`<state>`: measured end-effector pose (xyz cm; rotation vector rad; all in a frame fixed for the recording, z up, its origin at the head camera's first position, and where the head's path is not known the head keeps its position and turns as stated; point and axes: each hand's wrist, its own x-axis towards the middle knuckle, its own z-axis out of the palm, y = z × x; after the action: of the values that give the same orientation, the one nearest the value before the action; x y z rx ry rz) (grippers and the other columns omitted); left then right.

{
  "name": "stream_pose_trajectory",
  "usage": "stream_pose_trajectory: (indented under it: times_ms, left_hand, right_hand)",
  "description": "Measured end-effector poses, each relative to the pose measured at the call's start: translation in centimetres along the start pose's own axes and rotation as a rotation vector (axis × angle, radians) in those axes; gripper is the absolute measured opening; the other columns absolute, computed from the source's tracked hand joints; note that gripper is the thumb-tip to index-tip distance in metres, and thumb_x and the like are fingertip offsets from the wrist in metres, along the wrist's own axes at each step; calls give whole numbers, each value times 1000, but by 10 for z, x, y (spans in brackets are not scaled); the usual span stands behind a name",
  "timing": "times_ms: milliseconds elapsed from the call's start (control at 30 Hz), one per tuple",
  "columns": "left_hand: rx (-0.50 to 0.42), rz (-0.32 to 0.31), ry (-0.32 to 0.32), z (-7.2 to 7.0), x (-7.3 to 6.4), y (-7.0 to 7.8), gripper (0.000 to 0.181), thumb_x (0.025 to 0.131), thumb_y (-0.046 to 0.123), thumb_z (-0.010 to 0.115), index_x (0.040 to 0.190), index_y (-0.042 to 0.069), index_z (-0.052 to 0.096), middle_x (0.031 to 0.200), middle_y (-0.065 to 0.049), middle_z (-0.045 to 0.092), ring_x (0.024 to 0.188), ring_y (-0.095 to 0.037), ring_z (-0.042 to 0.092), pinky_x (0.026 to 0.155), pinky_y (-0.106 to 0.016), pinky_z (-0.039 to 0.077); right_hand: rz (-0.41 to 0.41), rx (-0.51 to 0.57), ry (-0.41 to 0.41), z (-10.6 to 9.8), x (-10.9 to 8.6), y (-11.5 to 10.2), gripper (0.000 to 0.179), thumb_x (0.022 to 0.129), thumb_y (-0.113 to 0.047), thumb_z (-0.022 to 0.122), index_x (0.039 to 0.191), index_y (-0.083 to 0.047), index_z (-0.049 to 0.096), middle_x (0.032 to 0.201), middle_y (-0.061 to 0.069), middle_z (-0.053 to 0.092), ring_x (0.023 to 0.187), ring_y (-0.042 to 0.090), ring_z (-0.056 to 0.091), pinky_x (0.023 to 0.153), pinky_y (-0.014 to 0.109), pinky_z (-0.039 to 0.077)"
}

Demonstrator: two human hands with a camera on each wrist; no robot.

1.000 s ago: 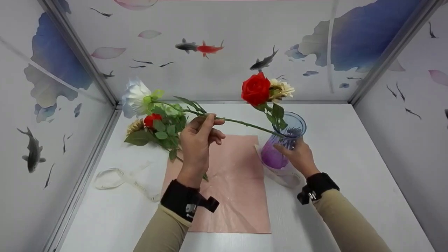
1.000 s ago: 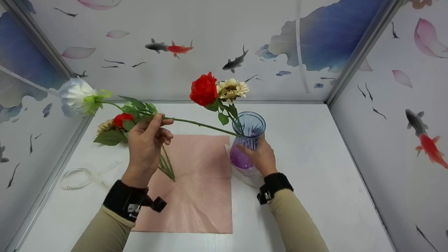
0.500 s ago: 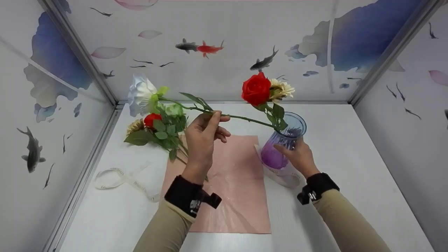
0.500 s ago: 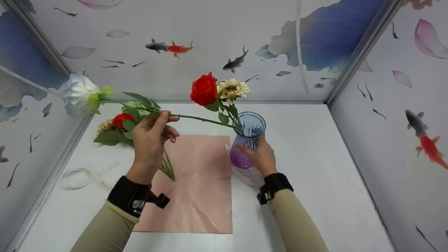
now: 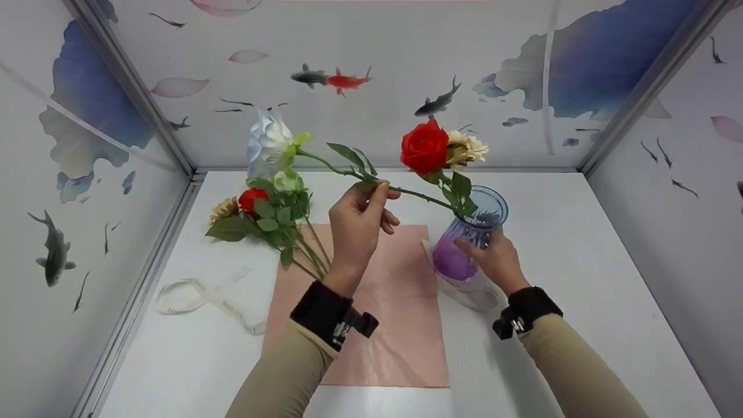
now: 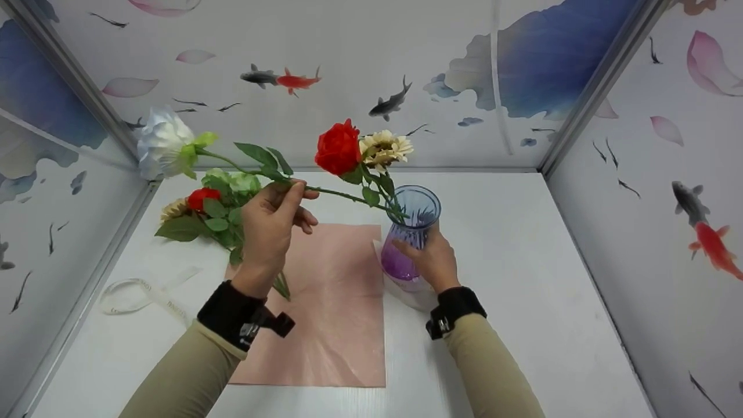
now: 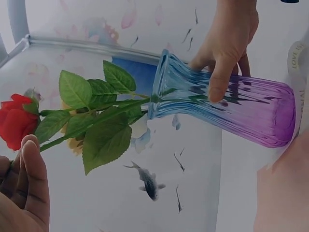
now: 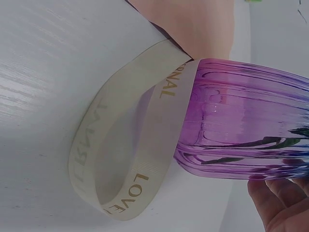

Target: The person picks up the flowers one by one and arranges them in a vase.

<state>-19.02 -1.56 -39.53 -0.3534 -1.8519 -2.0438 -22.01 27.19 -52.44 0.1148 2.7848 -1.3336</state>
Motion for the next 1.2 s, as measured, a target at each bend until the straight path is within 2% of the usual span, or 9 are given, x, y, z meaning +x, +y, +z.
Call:
stream_pose_trajectory:
  times_ms: [167, 367, 500, 900, 1200]
  left_hand:
    - [107, 53, 26, 7, 2, -2, 17, 102, 18, 65, 106, 3, 72, 91, -5, 77, 54, -20, 66, 53, -34, 57]
    - [205, 113, 42, 13, 5, -5, 15, 102, 15, 64, 103, 3, 73, 87, -4, 76, 52, -23, 66, 50, -29, 55]
    - [236, 130, 37, 17, 8, -9, 15, 103, 13, 64, 104, 1, 73, 88, -5, 76, 52, -24, 66, 50, -28, 55]
    - [390, 193, 20, 35, 18, -20, 16, 104, 14, 62, 99, 3, 73, 87, -6, 76, 51, -12, 64, 49, -20, 51]
    - [508, 193, 16, 53, 24, -25, 16, 104, 15, 62, 97, 5, 74, 86, -6, 77, 51, -5, 63, 53, -19, 49]
  right_hand:
    - [7, 2, 0, 1, 1, 0, 111, 86, -65, 72, 159, -3, 16, 156, 30, 39, 144, 47, 38, 116, 59, 32]
    - [-31, -3, 13, 0, 1, 1, 104, 88, -62, 72, 157, -4, 20, 154, 30, 43, 141, 48, 42, 115, 59, 35]
    - [-25, -2, 8, 0, 1, 1, 108, 87, -65, 71, 158, -4, 18, 154, 31, 41, 142, 48, 41, 115, 60, 33]
    - [-9, 3, 10, 1, 1, 1, 107, 86, -65, 72, 157, -5, 20, 155, 30, 41, 143, 47, 40, 117, 59, 31]
    - [-14, 2, 12, 0, 1, 1, 106, 87, -64, 72, 157, -4, 19, 155, 31, 40, 143, 48, 40, 116, 59, 32]
